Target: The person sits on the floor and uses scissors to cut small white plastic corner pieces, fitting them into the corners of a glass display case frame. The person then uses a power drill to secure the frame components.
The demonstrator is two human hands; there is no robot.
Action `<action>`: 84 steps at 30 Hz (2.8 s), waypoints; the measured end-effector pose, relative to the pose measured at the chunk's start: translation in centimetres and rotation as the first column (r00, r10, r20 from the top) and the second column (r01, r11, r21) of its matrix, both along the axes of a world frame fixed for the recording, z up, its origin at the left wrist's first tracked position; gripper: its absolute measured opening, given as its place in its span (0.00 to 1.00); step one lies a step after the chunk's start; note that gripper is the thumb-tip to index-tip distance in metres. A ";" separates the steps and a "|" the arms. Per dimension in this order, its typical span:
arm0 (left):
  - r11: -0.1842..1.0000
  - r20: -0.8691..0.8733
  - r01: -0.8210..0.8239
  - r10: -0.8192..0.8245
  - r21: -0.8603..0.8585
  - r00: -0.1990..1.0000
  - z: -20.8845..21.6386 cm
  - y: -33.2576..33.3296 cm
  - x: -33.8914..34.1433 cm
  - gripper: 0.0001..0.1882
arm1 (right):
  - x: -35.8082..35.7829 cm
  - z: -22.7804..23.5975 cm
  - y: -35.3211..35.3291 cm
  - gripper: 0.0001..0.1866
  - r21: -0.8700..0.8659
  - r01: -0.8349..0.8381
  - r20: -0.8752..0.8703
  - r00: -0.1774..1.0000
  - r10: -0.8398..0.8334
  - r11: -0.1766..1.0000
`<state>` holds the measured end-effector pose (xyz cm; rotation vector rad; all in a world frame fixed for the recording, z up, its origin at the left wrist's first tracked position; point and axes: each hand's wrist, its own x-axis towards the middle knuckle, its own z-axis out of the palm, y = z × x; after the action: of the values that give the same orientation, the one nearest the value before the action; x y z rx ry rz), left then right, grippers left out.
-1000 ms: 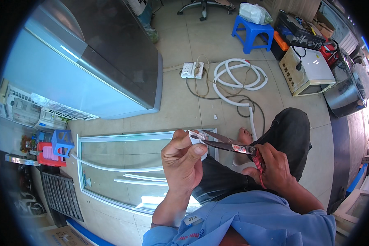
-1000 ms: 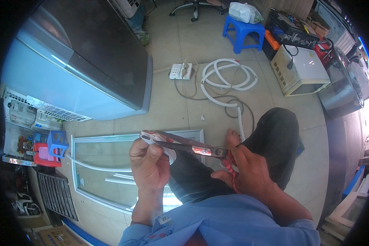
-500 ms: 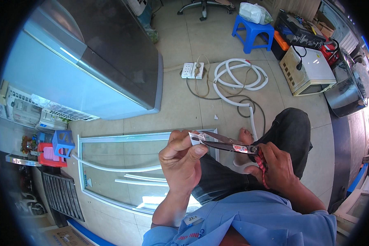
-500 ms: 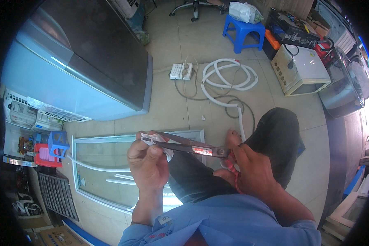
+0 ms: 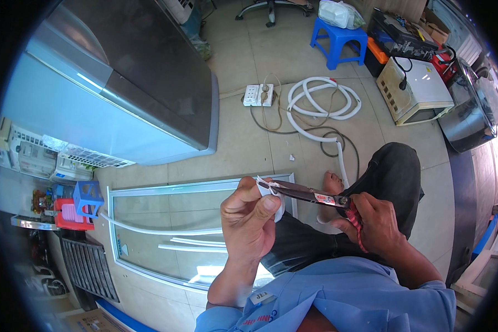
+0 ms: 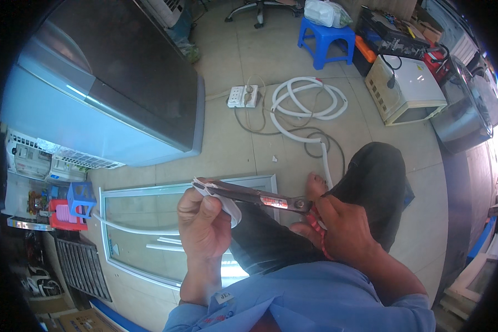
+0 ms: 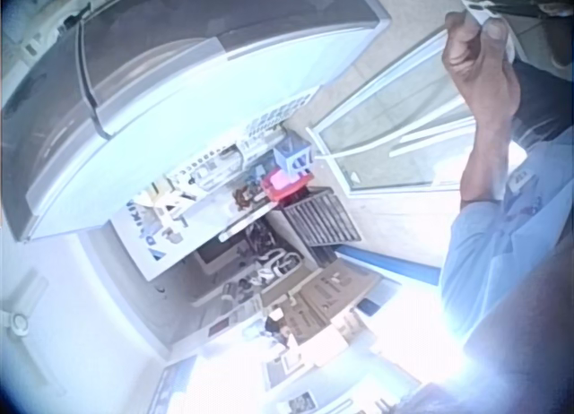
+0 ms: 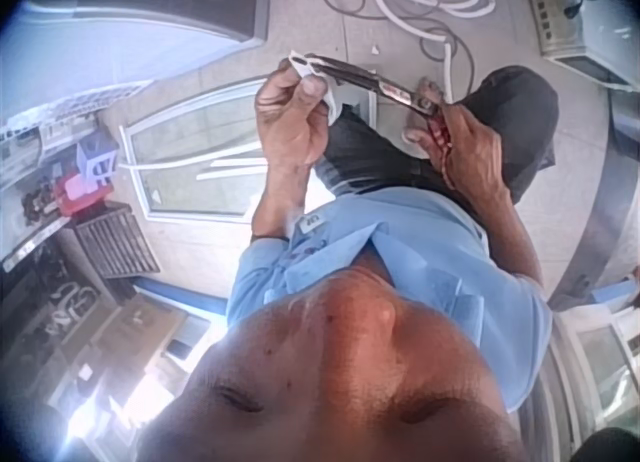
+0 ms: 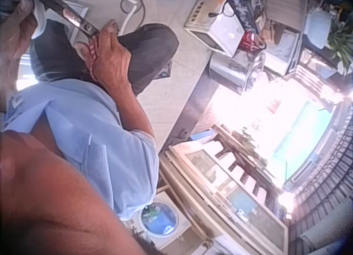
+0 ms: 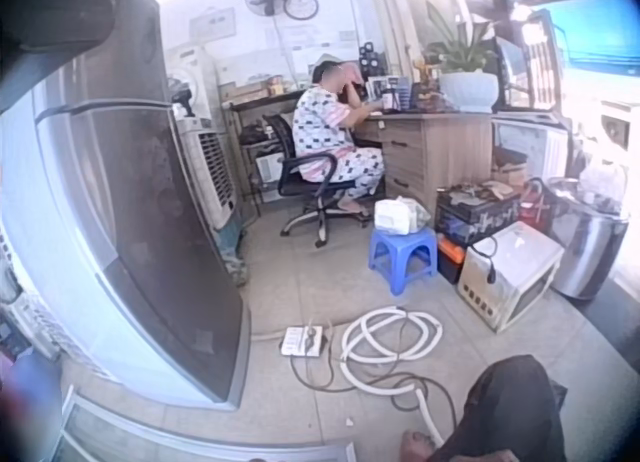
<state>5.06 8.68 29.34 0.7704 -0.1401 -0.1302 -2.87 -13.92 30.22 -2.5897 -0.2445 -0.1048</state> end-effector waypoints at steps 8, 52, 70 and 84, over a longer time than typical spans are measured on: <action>1.000 -0.050 0.015 -0.014 0.016 0.999 0.5 -0.2 -0.3 0.10 | 0.4 0.5 -0.3 0.25 0.000 0.030 0.095 0.995 -0.030 1.000; 0.987 -0.006 0.117 -0.119 -0.112 0.993 -2.0 0.2 -0.2 0.11 | 0.4 0.8 -0.8 0.20 -0.117 0.077 0.138 0.989 -0.060 0.990; 1.000 -0.220 0.023 -0.026 -0.014 0.975 -2.0 -0.6 -1.0 0.11 | 0.2 -2.8 1.3 0.22 0.254 0.047 0.008 0.999 -0.051 0.966; 0.786 0.425 -0.398 0.192 0.473 0.885 -0.5 0.2 -0.8 0.20 | -0.7 2.0 -3.4 0.21 0.023 -0.075 0.084 0.994 0.073 0.997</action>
<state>4.27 8.86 28.81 1.3877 -0.3316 0.2975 -3.60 -17.35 32.26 -2.5499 -0.3673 -0.1885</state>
